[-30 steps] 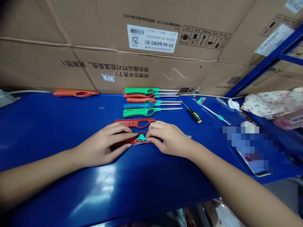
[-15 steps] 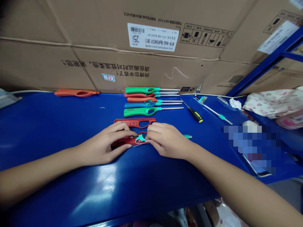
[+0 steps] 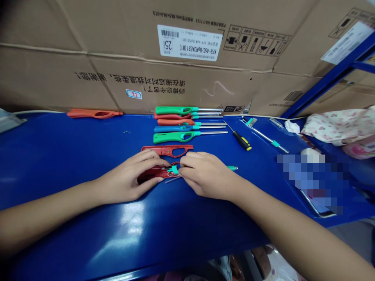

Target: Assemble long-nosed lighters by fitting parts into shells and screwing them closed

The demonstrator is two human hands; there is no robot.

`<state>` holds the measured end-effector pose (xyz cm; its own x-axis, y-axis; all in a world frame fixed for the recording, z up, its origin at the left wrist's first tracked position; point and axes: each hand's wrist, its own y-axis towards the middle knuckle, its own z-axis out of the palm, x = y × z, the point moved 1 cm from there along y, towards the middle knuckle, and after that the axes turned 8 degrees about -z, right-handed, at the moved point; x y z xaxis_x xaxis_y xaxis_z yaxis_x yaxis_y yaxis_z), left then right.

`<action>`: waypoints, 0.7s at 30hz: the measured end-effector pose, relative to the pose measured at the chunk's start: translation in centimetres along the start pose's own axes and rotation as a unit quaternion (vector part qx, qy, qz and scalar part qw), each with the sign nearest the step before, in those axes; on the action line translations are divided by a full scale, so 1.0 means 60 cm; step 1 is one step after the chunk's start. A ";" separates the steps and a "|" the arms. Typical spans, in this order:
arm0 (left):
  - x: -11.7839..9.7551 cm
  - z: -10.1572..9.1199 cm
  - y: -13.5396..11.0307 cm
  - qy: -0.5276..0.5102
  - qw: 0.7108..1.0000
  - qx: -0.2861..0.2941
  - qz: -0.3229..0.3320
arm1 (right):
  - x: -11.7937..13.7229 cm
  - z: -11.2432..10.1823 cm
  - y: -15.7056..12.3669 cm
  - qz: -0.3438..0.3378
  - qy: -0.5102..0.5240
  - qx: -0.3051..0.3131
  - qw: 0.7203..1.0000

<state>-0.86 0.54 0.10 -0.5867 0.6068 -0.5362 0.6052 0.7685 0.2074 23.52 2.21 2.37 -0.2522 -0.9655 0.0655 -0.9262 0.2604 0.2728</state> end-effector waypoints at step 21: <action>-0.010 -0.002 -0.003 0.095 0.993 -0.002 0.074 | 0.003 -0.019 -0.007 0.021 -0.009 -0.043 0.999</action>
<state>-0.70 0.06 0.46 -0.5827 0.7404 -0.3351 0.6905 0.6685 0.2764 24.21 1.93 3.35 -0.2961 -0.9531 0.0623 -0.8872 0.2986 0.3518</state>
